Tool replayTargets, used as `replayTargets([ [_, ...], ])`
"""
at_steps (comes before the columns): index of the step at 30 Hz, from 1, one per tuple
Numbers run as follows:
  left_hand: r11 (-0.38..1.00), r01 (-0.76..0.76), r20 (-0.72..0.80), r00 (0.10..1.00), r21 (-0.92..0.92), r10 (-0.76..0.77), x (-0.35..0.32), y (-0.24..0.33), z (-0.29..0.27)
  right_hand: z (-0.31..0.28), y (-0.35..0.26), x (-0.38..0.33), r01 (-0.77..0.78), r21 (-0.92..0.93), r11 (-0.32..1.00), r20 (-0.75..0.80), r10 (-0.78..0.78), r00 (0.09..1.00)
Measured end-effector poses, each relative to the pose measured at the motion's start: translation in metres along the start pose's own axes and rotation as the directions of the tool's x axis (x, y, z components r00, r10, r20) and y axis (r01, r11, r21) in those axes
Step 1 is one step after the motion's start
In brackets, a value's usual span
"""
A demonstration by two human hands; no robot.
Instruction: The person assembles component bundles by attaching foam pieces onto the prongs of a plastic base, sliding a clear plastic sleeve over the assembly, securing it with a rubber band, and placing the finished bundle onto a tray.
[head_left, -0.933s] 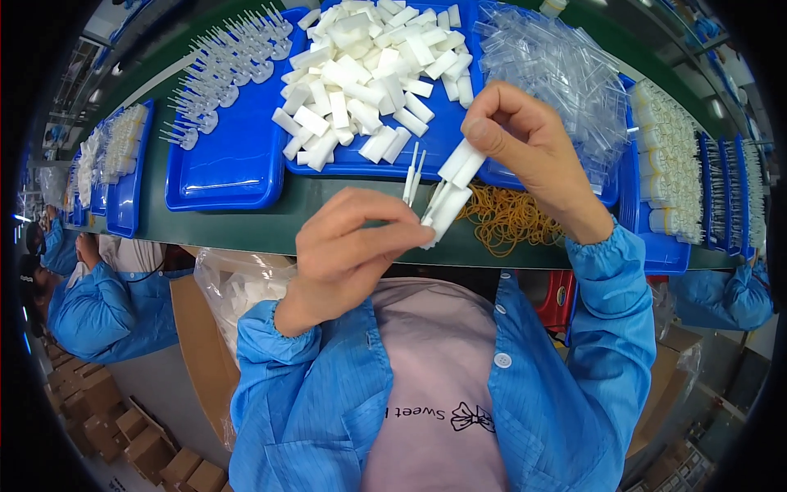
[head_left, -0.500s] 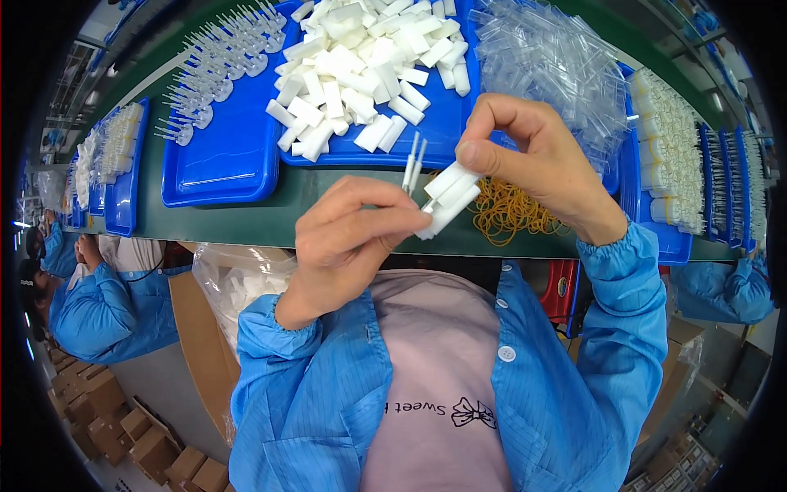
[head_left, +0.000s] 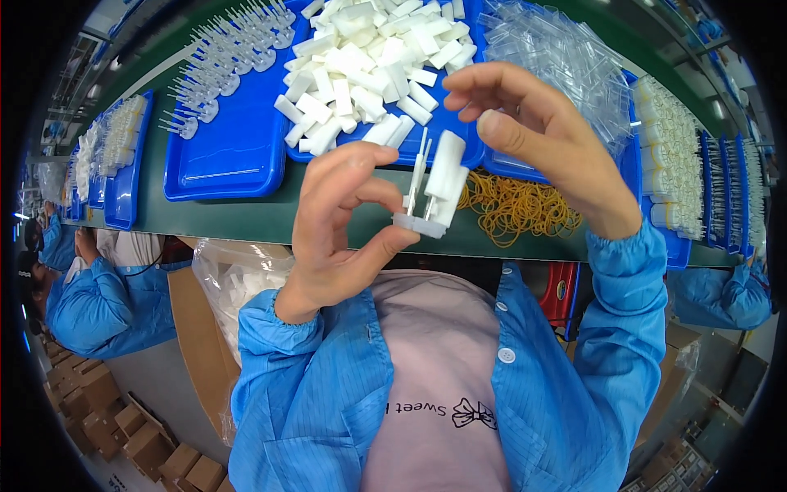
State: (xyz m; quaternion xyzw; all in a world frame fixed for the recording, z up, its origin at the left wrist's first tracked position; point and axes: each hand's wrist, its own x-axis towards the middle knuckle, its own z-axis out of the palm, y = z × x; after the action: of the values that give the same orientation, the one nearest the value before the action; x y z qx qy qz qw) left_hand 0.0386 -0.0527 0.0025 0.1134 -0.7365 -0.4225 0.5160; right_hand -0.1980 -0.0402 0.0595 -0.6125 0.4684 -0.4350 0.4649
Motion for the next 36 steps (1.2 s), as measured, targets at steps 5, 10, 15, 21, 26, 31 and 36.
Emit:
replayTargets([
  [5, 0.996, -0.068, 0.064, 0.996, 0.057, 0.065, 0.0, 0.003, -0.005, -0.001, -0.003, 0.004, -0.169, 0.173, 0.97, 0.253, 0.122, 0.96],
  [10, 0.991, -0.087, 0.012, 0.996, 0.106, 0.086, 0.001, 0.004, -0.007, 0.008, -0.012, 0.002, -0.152, 0.111, 0.982, 0.234, 0.123, 0.964],
  [15, 0.997, 0.015, -0.06, 0.998, 0.075, -0.011, 0.0, 0.007, -0.005, 0.018, -0.008, -0.001, 0.006, 0.066, 0.998, 0.162, -0.017, 0.987],
  [21, 0.94, 0.339, -0.037, 0.94, 0.028, -0.338, -0.014, 0.001, -0.018, 0.021, 0.0, 0.021, 0.082, -0.081, 0.993, 0.13, -0.071, 0.989],
  [26, 0.806, 0.533, -0.214, 0.782, -0.257, -0.585, -0.02, -0.007, -0.021, 0.017, 0.05, 0.074, 0.203, -0.617, 0.76, -0.011, -0.266, 0.964],
  [31, 0.855, 0.479, -0.267, 0.813, -0.199, -0.517, -0.022, -0.012, -0.026, 0.032, 0.083, 0.095, 0.256, -0.829, 0.497, 0.085, -0.341, 0.936],
  [36, 0.855, 0.501, -0.291, 0.806, -0.132, -0.516, -0.026, -0.012, -0.03, 0.031, 0.08, 0.082, 0.262, -0.861, 0.437, 0.146, -0.281, 0.949],
])
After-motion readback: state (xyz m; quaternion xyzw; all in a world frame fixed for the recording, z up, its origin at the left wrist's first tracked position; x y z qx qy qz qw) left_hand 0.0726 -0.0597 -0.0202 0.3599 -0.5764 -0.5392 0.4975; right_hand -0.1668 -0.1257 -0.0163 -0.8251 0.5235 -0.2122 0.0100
